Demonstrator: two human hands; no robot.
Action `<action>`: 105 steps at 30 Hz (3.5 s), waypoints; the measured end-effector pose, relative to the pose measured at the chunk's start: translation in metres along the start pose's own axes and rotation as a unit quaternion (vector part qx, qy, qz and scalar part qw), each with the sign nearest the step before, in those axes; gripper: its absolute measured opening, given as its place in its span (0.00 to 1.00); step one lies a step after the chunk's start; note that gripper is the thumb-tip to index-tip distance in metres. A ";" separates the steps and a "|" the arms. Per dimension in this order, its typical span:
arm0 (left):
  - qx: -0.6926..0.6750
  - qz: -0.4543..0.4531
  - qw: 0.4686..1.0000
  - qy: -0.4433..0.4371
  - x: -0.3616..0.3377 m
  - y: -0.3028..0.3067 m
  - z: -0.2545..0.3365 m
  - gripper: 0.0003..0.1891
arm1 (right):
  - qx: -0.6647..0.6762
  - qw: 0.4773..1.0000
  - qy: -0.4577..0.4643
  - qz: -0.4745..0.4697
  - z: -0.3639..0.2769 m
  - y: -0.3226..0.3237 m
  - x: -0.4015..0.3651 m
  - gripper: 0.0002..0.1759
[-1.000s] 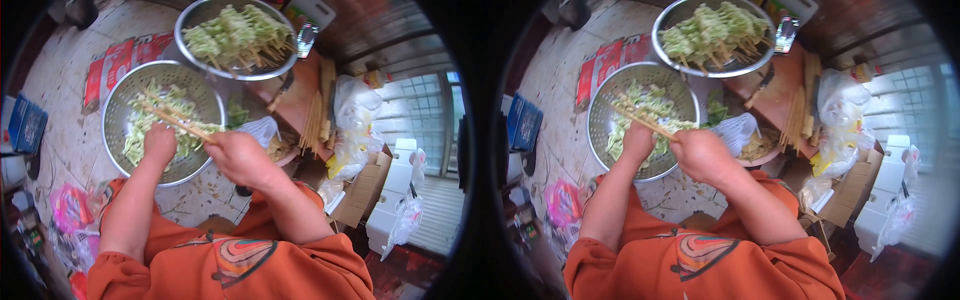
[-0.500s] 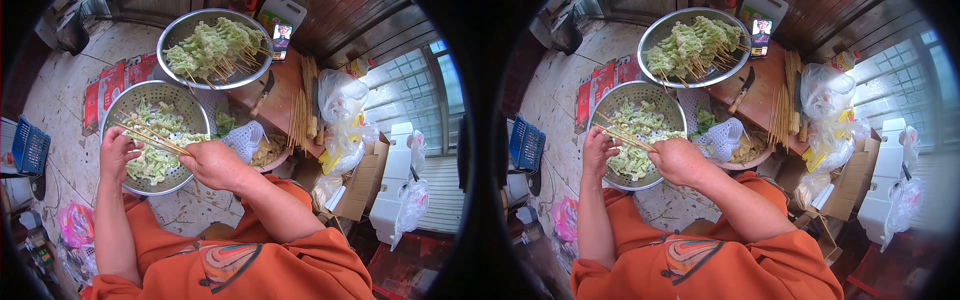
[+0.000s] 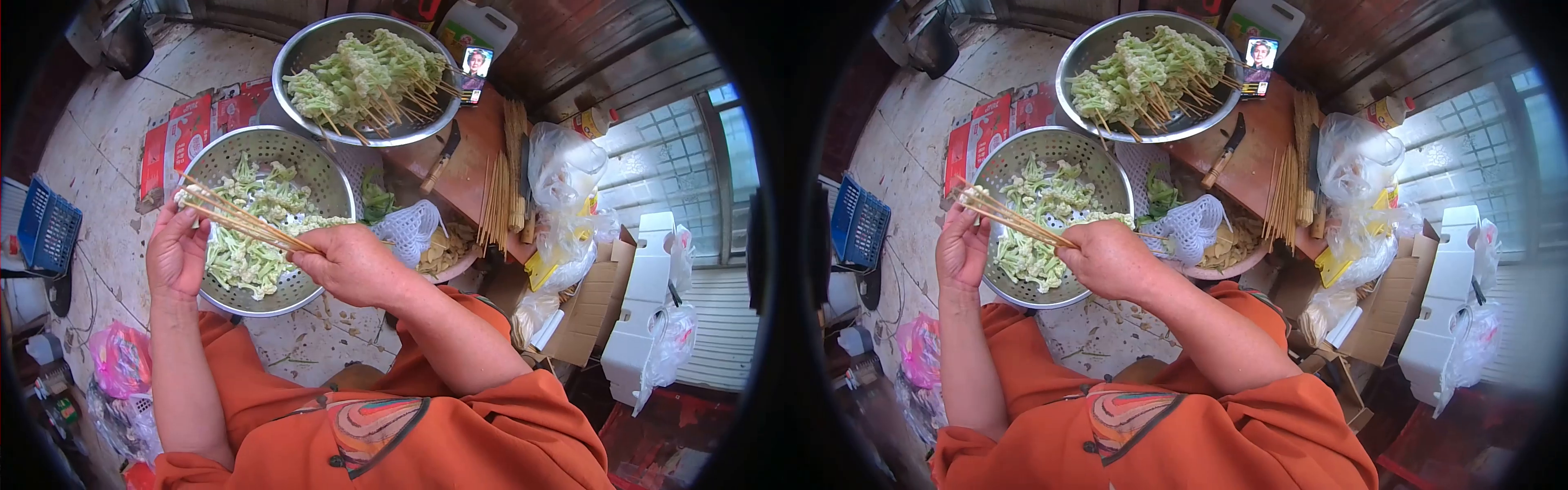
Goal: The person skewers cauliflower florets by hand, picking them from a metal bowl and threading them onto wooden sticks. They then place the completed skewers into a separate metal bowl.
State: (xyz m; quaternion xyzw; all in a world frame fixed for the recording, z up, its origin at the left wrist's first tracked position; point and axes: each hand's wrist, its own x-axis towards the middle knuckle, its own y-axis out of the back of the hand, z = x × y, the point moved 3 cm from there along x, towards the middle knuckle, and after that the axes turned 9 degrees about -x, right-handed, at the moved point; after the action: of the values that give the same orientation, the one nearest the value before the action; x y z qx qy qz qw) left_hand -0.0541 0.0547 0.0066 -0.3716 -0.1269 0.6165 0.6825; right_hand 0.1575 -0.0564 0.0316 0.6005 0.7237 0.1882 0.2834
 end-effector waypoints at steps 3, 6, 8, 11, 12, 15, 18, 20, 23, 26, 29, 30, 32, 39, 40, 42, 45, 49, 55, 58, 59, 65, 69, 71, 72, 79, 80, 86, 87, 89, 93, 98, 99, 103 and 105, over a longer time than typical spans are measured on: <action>-0.024 -0.012 0.999 0.033 0.013 0.009 -0.008 0.17 | 0.009 1.000 -0.022 -0.003 0.002 0.003 -0.002 0.12; -0.020 0.005 0.999 0.040 0.017 -0.006 -0.009 0.16 | 0.043 0.999 -0.023 0.014 0.001 0.007 -0.003 0.12; -0.021 -0.038 0.998 0.049 0.020 -0.007 -0.011 0.17 | 0.066 0.995 -0.067 0.019 0.004 0.008 -0.003 0.11; -0.031 -0.027 0.998 0.045 0.020 -0.011 -0.007 0.17 | 0.090 0.993 -0.066 0.032 0.007 0.009 -0.004 0.11; -0.026 -0.020 0.999 0.039 0.020 -0.010 -0.006 0.17 | 0.095 0.993 -0.060 0.025 0.004 0.012 -0.005 0.11; -0.002 -0.003 0.999 0.050 0.017 -0.011 -0.006 0.18 | 0.163 0.977 -0.141 0.004 0.004 0.013 -0.009 0.10; 0.003 -0.004 0.999 0.051 0.015 -0.016 -0.008 0.19 | 0.128 0.986 -0.103 0.018 0.006 0.013 -0.009 0.10; 0.005 -0.013 0.999 0.052 0.015 -0.019 -0.009 0.20 | 0.125 0.986 -0.113 0.011 0.003 0.014 -0.009 0.10; 0.015 -0.016 0.999 0.046 0.018 -0.019 -0.010 0.19 | 0.122 0.986 -0.110 0.020 0.003 0.016 -0.009 0.10; 0.012 -0.034 0.998 0.050 0.019 -0.020 -0.012 0.18 | 0.131 0.984 -0.120 0.017 0.003 0.018 -0.009 0.10; 0.008 -0.027 0.998 0.055 0.017 -0.023 -0.011 0.18 | 0.120 0.986 -0.112 0.025 0.006 0.018 -0.010 0.10; 0.022 -0.024 0.998 0.056 0.017 -0.024 -0.012 0.17 | 0.120 0.986 -0.111 0.026 0.006 0.017 -0.010 0.10; 0.037 -0.020 0.997 0.058 0.016 -0.026 -0.011 0.16 | 0.121 0.986 -0.111 0.027 0.008 0.017 -0.011 0.10; 0.107 -0.038 0.990 0.087 0.014 -0.028 -0.012 0.18 | 0.117 0.984 -0.129 0.029 0.011 0.020 -0.013 0.09; 0.116 -0.039 0.988 0.096 0.013 -0.029 -0.012 0.19 | 0.115 0.985 -0.124 0.033 0.013 0.019 -0.014 0.09; 0.118 -0.043 0.986 0.108 0.012 -0.029 -0.012 0.19 | 0.119 0.986 -0.114 0.040 0.016 0.016 -0.014 0.09; 0.125 -0.050 0.983 0.128 0.011 -0.028 -0.014 0.20 | 0.118 0.983 -0.138 0.032 0.015 0.020 -0.015 0.09; 0.141 -0.050 0.980 0.134 0.010 -0.029 -0.017 0.21 | 0.089 0.987 -0.123 0.042 0.018 0.018 -0.015 0.10; 0.169 -0.055 0.971 0.159 0.000 -0.040 -0.027 0.20 | 0.089 0.990 -0.099 0.037 0.020 0.009 -0.011 0.09; 0.168 -0.049 0.974 0.143 -0.001 -0.041 -0.029 0.20 | 0.081 0.990 -0.110 0.046 0.018 0.011 -0.011 0.10; 0.167 -0.050 0.974 0.143 -0.001 -0.041 -0.030 0.20 | 0.080 0.990 -0.110 0.047 0.019 0.010 -0.010 0.10; 0.170 -0.066 0.971 0.154 -0.005 -0.043 -0.042 0.19 | 0.087 0.990 -0.098 0.056 0.017 0.008 -0.006 0.10; 0.088 -0.074 0.981 0.159 -0.005 -0.046 -0.041 0.16 | 0.108 0.987 -0.119 0.019 0.015 0.009 -0.003 0.10; 0.041 -0.086 0.979 0.179 -0.006 -0.047 -0.043 0.15 | 0.110 0.988 -0.104 0.030 0.016 0.007 -0.002 0.10; 0.050 -0.090 0.980 0.171 -0.005 -0.046 -0.047 0.14 | 0.123 0.987 -0.096 0.031 0.016 0.007 -0.003 0.11; 0.013 -0.021 0.994 0.104 0.009 -0.029 -0.039 0.11 | 0.157 0.982 -0.089 0.049 0.012 0.012 -0.010 0.11; 0.013 -0.021 0.994 0.105 0.009 -0.029 -0.039 0.11 | 0.157 0.982 -0.089 0.049 0.012 0.012 -0.010 0.11; 0.019 -0.035 0.989 0.143 0.003 -0.036 -0.042 0.15 | 0.166 0.983 -0.072 0.043 0.010 0.009 -0.013 0.10; 0.022 -0.046 0.988 0.147 0.002 -0.037 -0.042 0.15 | 0.156 0.984 -0.072 0.048 0.010 0.010 -0.013 0.10; 0.026 -0.056 0.986 0.153 -0.002 -0.040 -0.045 0.15 | 0.146 0.985 -0.072 0.053 0.011 0.009 -0.013 0.10; 0.027 -0.084 0.979 0.183 -0.013 -0.047 -0.054 0.11 | 0.143 0.985 -0.073 0.056 0.012 0.007 -0.013 0.10; 0.065 -0.077 0.969 0.223 -0.031 -0.049 -0.076 0.11 | 0.163 0.983 -0.049 0.070 0.010 0.004 -0.009 0.09; 0.060 -0.080 0.971 0.219 -0.030 -0.048 -0.076 0.11 | 0.156 0.984 -0.056 0.066 0.008 0.006 -0.010 0.09; 0.041 -0.082 0.971 0.222 -0.028 -0.051 -0.075 0.12 | 0.146 0.985 -0.051 0.071 0.009 0.005 -0.008 0.09; 0.056 -0.101 0.971 0.209 -0.024 -0.055 -0.071 0.14 | 0.138 0.986 -0.037 0.091 0.013 0.006 -0.007 0.10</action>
State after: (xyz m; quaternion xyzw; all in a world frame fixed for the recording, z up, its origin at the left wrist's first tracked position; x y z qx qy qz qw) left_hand 0.0271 0.0089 0.0006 -0.4385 0.0160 0.4589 0.7726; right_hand 0.1711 -0.0628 0.0269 0.7035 0.6742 0.0892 0.2061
